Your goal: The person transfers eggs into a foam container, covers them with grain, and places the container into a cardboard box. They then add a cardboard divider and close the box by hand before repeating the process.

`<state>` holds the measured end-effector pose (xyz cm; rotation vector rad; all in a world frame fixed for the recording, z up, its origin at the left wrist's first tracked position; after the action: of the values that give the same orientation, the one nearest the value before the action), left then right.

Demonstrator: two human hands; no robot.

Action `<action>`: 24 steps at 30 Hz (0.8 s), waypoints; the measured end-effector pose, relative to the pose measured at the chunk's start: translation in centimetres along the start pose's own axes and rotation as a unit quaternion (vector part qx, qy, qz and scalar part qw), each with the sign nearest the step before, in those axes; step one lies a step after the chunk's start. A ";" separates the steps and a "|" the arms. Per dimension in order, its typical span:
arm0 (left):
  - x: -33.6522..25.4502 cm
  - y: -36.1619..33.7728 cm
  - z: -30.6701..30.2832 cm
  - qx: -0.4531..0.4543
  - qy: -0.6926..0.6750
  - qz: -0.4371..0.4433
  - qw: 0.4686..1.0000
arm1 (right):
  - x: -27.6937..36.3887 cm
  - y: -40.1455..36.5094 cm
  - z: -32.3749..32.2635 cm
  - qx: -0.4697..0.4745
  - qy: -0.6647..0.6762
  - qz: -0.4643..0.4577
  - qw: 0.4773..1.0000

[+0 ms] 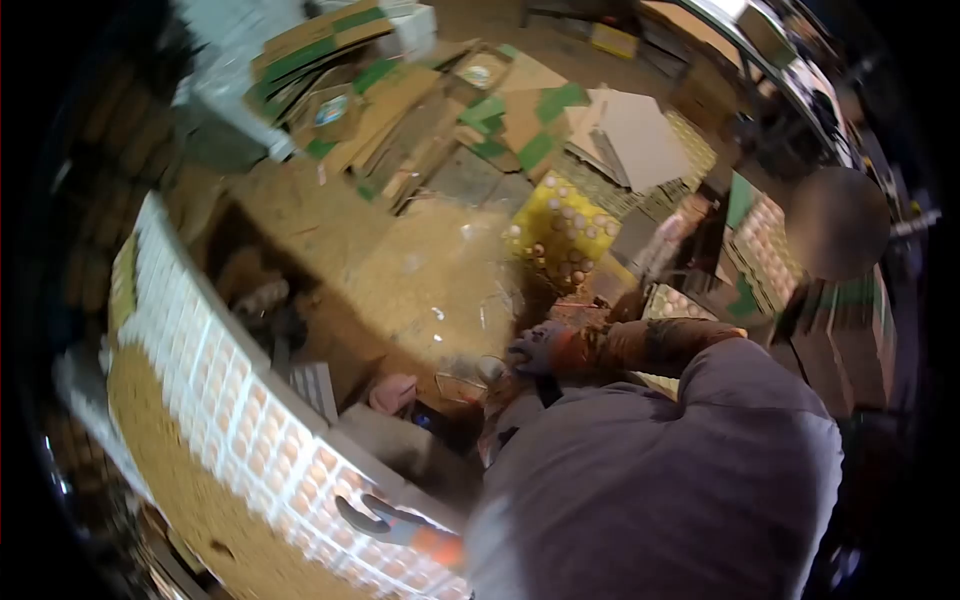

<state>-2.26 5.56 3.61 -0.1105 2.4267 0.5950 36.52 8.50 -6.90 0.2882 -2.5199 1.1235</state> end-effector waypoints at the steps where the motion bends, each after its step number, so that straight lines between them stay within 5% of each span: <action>1: -2.3 2.2 1.1 0.028 -0.004 0.027 0.999 | -0.1 -0.5 -0.3 -0.055 -0.004 -0.011 0.998; 3: -7.0 11.4 4.8 0.113 -0.014 0.014 0.993 | -0.4 1.8 -5.6 -0.146 0.098 0.011 0.984; 5: -9.3 17.5 8.6 0.143 -0.057 0.034 0.988 | -1.1 4.2 -9.2 -0.120 0.174 -0.002 0.977; 7: -5.9 22.3 11.7 0.080 -0.225 0.007 0.971 | -1.2 7.5 -11.3 -0.180 0.258 -0.026 0.949; 8: -5.3 25.3 13.0 0.127 -0.145 0.059 0.979 | -1.7 10.3 -12.7 -0.190 0.312 -0.084 0.927; 9: -4.7 28.2 13.4 0.172 -0.057 0.089 0.979 | -2.3 12.4 -14.8 -0.157 0.357 -0.042 0.920; 11: -8.2 32.4 12.7 0.090 -0.063 0.067 0.992 | -1.8 16.4 -21.3 -0.261 0.218 -0.055 0.939; 13: -6.6 36.1 15.8 0.099 -0.108 -0.030 0.989 | -0.1 21.6 -27.9 -0.209 0.142 -0.108 0.961; 17: -5.4 44.2 16.0 0.085 -0.015 -0.015 0.996 | 4.2 29.4 -39.8 -0.169 0.252 -0.188 0.934; 20: 0.7 50.2 14.4 0.000 -0.140 -0.076 0.987 | 10.3 34.5 -47.3 -0.240 0.060 -0.347 0.905; 24: 11.2 56.9 13.1 -0.110 -0.317 -0.178 0.925 | 18.0 39.9 -53.9 -0.183 0.090 -0.367 0.908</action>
<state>-16.34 62.95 9.93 -0.3811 1.6555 0.6158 20.20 74.56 6.75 0.8849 -2.0882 0.3530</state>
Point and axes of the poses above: each hand's wrist, its own y-axis towards the middle knuckle, its own z-axis out of the palm, x = y × z, the point moved 7 cm from there along y, towards the middle knuckle, and after that the axes turned 11 degrees about x, right-handed, at the moved point
